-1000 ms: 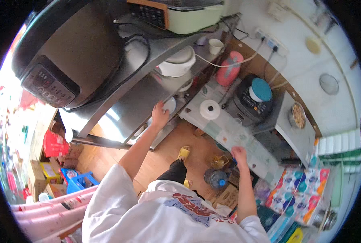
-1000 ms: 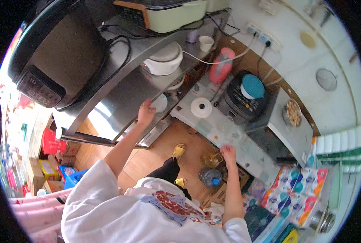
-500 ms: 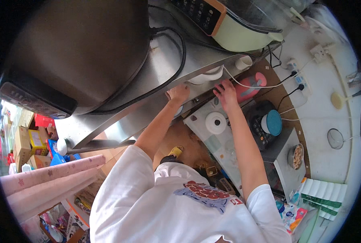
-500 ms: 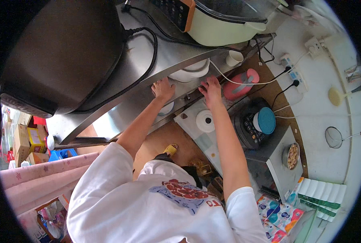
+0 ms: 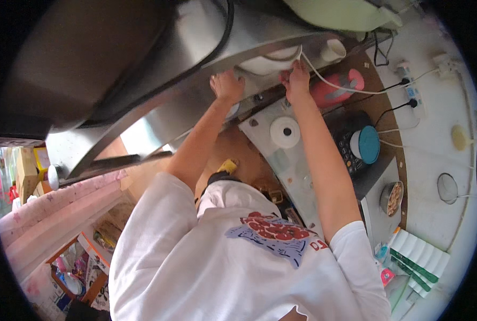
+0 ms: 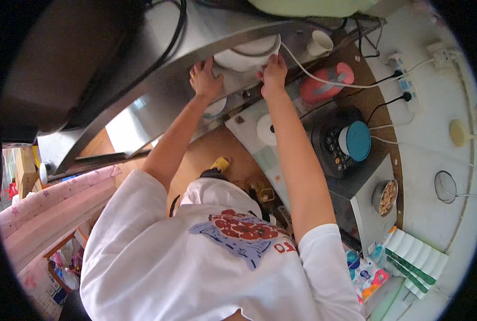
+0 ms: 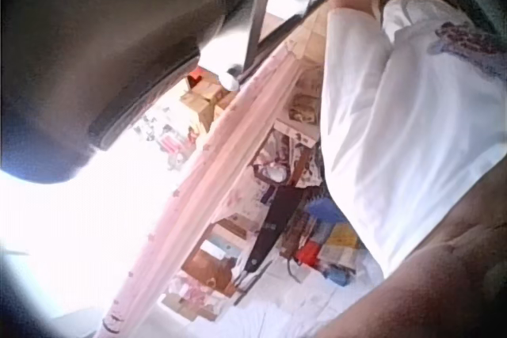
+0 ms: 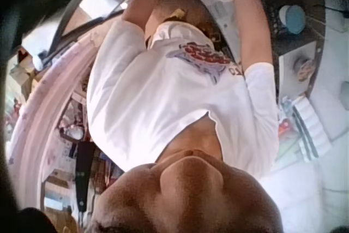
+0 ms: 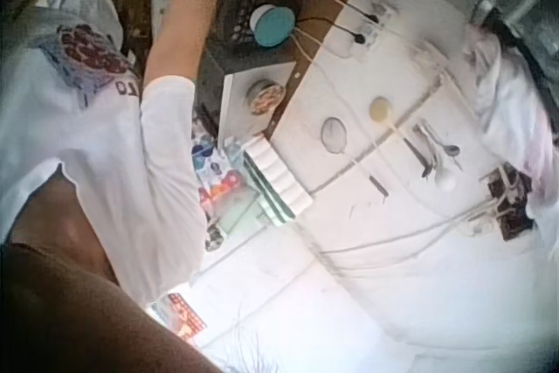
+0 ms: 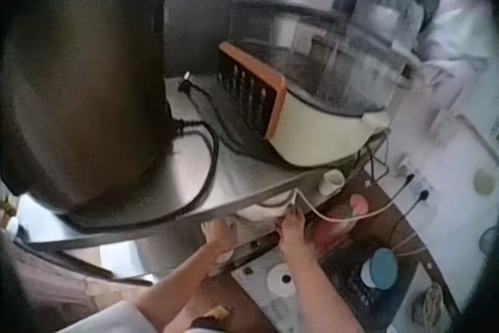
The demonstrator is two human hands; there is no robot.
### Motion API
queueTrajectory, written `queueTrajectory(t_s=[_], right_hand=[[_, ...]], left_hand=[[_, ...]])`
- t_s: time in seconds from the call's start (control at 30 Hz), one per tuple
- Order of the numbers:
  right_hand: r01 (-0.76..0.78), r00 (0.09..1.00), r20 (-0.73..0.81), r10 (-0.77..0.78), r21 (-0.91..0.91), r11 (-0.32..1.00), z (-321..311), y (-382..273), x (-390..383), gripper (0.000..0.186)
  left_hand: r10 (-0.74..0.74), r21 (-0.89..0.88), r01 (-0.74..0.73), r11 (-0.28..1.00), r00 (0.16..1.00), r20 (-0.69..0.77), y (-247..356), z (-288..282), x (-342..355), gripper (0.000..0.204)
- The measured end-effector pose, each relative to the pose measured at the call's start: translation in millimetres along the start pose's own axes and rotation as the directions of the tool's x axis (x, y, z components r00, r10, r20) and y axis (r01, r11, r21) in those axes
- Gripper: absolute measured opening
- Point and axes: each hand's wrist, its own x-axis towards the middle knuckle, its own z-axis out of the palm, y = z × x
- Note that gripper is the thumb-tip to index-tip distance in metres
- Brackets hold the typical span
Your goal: The person sits on the floor and peels small yellow nuts by hand, placing the peeled nuts into a bowl. The person then moves to the sink, washes the nuts in a metal bowl, and returns to the table.
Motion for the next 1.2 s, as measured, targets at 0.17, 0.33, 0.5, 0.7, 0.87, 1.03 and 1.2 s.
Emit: queueTrajectory(t_s=[0.17, 0.33, 0.5, 0.7, 0.87, 1.03, 1.2], right_hand=[[0.013, 0.999, 0.049, -0.011, -0.043, 0.999, -1.1, -0.9, -3.3, 0.033], [0.078, 0.996, 0.042, -0.074, -0.095, 0.992, -5.9, 3.6, 0.9, 0.032], [0.091, 0.995, 0.058, -0.085, -0.113, 0.989, -2.1, 5.2, -2.7, 0.038], [0.13, 0.988, 0.101, -0.117, -0.141, 0.981, -1.3, 7.0, -4.5, 0.043], [0.149, 0.986, 0.085, -0.141, -0.107, 0.983, -2.8, 9.1, -4.9, 0.037], [0.151, 0.986, 0.088, -0.14, -0.134, 0.979, -3.2, 8.4, -4.3, 0.037], [0.158, 0.985, 0.088, -0.148, -0.122, 0.98, -0.4, 7.9, -9.0, 0.036]], left_hand=[[0.005, -0.02, -0.007, 1.0, 0.995, -0.096, -11.3, 12.4, 7.2, 0.072], [0.049, -0.023, -0.051, 0.998, 0.994, -0.101, -3.8, 10.4, 2.1, 0.078], [0.087, 0.008, -0.087, 0.996, 0.973, -0.213, -6.2, 21.5, 3.9, 0.08], [0.074, -0.06, -0.091, 0.994, 0.968, -0.239, -12.2, 26.6, 12.5, 0.08], [0.055, -0.16, -0.096, 0.982, 0.969, -0.243, -9.7, 27.4, 12.8, 0.075], [0.02, -0.184, -0.069, 0.981, 0.966, -0.256, -2.3, 22.8, 9.3, 0.069], [0.011, -0.21, -0.066, 0.975, 0.967, -0.253, -6.9, 21.9, 11.4, 0.067]])
